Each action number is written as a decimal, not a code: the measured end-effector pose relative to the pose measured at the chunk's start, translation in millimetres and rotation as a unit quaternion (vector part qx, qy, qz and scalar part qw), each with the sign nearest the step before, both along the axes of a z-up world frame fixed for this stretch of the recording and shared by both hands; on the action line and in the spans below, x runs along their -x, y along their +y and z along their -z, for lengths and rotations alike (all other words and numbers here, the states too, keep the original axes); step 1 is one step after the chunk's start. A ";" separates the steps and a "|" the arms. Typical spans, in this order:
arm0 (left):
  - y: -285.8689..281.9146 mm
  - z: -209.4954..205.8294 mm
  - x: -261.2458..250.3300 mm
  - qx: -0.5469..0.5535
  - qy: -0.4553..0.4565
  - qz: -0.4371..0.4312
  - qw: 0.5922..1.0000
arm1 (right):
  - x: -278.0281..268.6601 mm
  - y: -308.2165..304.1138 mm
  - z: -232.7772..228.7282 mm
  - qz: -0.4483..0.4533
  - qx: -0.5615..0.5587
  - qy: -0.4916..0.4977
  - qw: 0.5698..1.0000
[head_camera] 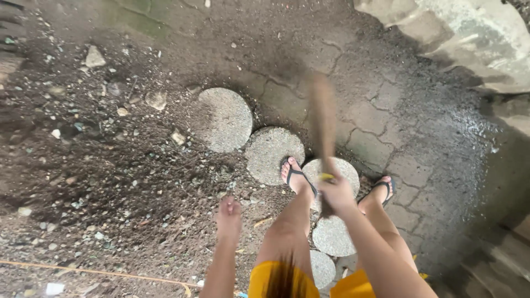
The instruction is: Sweeping dry leaves and debris from a paved yard area using a broom.
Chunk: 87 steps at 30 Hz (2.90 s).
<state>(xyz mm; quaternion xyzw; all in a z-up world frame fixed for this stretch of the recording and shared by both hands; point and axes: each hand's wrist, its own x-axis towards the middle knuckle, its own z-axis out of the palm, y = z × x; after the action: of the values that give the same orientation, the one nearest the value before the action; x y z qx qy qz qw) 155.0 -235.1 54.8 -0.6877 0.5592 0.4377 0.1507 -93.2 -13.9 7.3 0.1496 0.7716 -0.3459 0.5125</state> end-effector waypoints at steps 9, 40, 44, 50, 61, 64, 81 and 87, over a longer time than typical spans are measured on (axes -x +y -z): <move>23.9 -22.7 60.2 -0.134 -0.024 -0.070 0.988 | -48.9 -103.8 39.0 -0.150 0.038 -0.015 0.988; 17.0 111.4 134.4 0.045 0.096 0.035 0.994 | 210.6 39.3 65.3 0.177 -0.004 0.123 0.977; 26.2 114.0 225.8 0.076 0.137 0.028 0.987 | 231.3 -28.8 87.9 0.358 0.091 -0.048 0.928; 27.9 82.8 321.5 0.031 0.188 0.037 0.981 | 252.8 1.9 33.9 0.055 0.153 -0.120 0.979; -6.4 74.4 404.0 0.057 0.197 -0.011 0.979 | 351.5 11.7 72.0 0.381 0.035 -0.083 0.920; -30.8 80.0 428.7 0.061 0.222 -0.041 0.972 | 323.5 -115.6 115.7 0.268 0.114 -0.122 0.949; -123.5 149.3 328.6 0.122 0.265 -0.099 0.951 | 252.8 -188.6 72.3 -0.066 0.052 -0.070 0.994; -139.7 66.4 336.2 0.129 0.164 0.022 0.978 | 281.5 -203.8 -28.3 -0.241 0.121 -0.093 0.958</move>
<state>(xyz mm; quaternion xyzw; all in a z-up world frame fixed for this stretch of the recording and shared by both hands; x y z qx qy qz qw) -181.1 -374.7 -11.6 -0.6074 0.6433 0.4656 -0.0234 -374.7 -217.8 35.6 -0.0727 0.6861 -0.2872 0.6644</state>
